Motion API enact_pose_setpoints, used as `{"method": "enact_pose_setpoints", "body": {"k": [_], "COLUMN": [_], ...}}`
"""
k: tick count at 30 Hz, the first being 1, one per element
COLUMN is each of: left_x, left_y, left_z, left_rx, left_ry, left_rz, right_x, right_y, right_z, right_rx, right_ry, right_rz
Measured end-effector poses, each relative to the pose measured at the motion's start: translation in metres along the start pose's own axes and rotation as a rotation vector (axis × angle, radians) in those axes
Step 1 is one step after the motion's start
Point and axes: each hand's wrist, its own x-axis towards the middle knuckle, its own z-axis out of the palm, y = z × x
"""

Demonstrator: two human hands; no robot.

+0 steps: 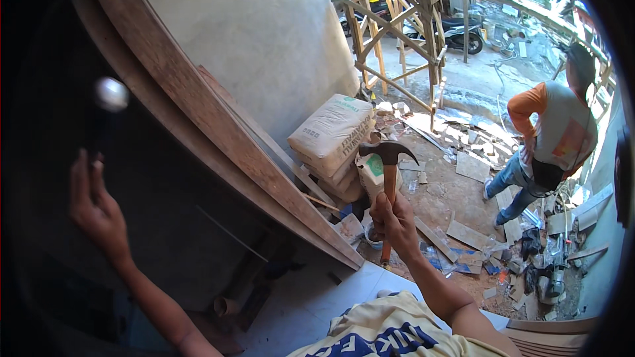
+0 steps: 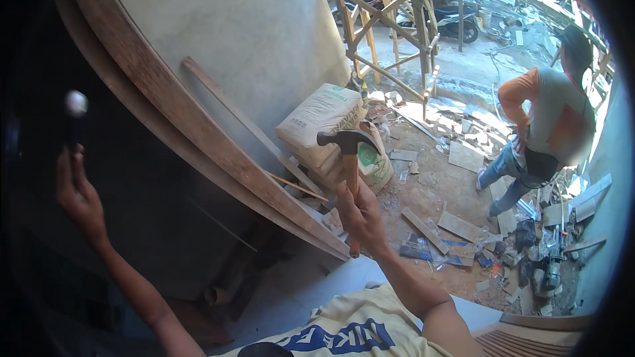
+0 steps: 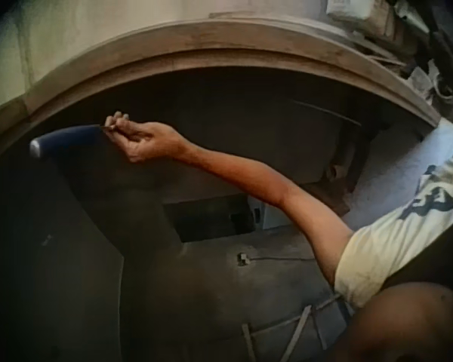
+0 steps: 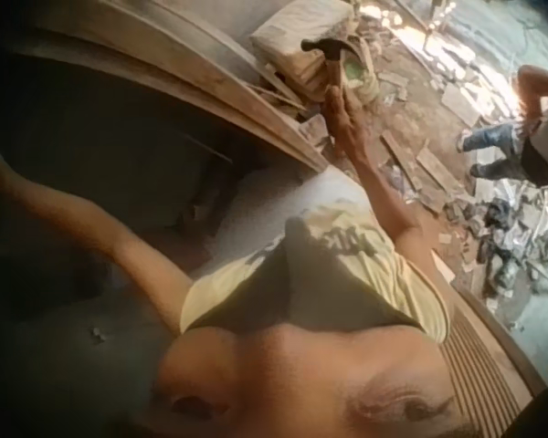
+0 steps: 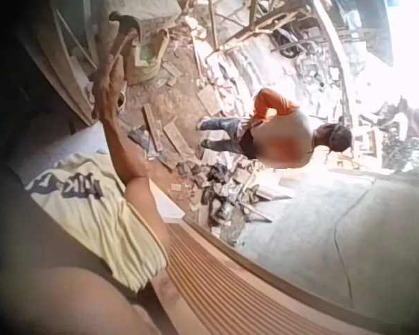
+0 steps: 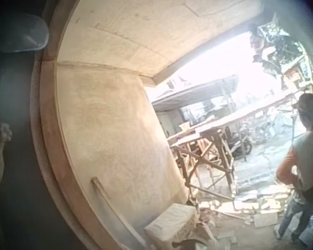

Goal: The person marks a wooden door frame with a pencil, then chisels the frame using a chisel and a hammer.

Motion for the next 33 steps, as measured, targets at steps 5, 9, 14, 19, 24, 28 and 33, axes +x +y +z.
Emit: {"method": "enact_pose_setpoints", "body": {"k": [5,9,14,19,24,28,33], "left_x": [-0.072,-0.138,-0.175,-0.198,-0.197,-0.181,-0.191], "left_y": [0.122,0.148,0.173,0.194,0.229,0.273,0.320], "left_z": [0.015,0.025,0.022,0.030,0.028,0.024,0.049], "left_rx": [-0.371,-0.520,-0.657,-0.803,-1.004,-1.357,-1.430], "left_ry": [-0.344,-0.450,-0.456,-0.533,-0.635,-0.706,-0.745], "left_rz": [-0.065,0.082,0.076,0.038,-0.068,-0.334,-0.282], "right_x": [-0.017,-0.045,-0.083,-0.094,-0.081,-0.070,-0.044], "right_y": [-0.009,-0.003,-0.001,-0.013,-0.036,-0.048,-0.055], "right_z": [0.007,0.032,0.052,0.054,0.039,0.003,-0.035], "right_rx": [-0.084,0.014,-0.207,-0.178,-0.222,-0.221,-0.334], "right_ry": [-0.072,-0.213,-0.179,-0.094,-0.067,-0.056,-0.150], "right_rz": [-0.038,-0.189,-0.010,0.163,0.121,0.161,0.090]}}
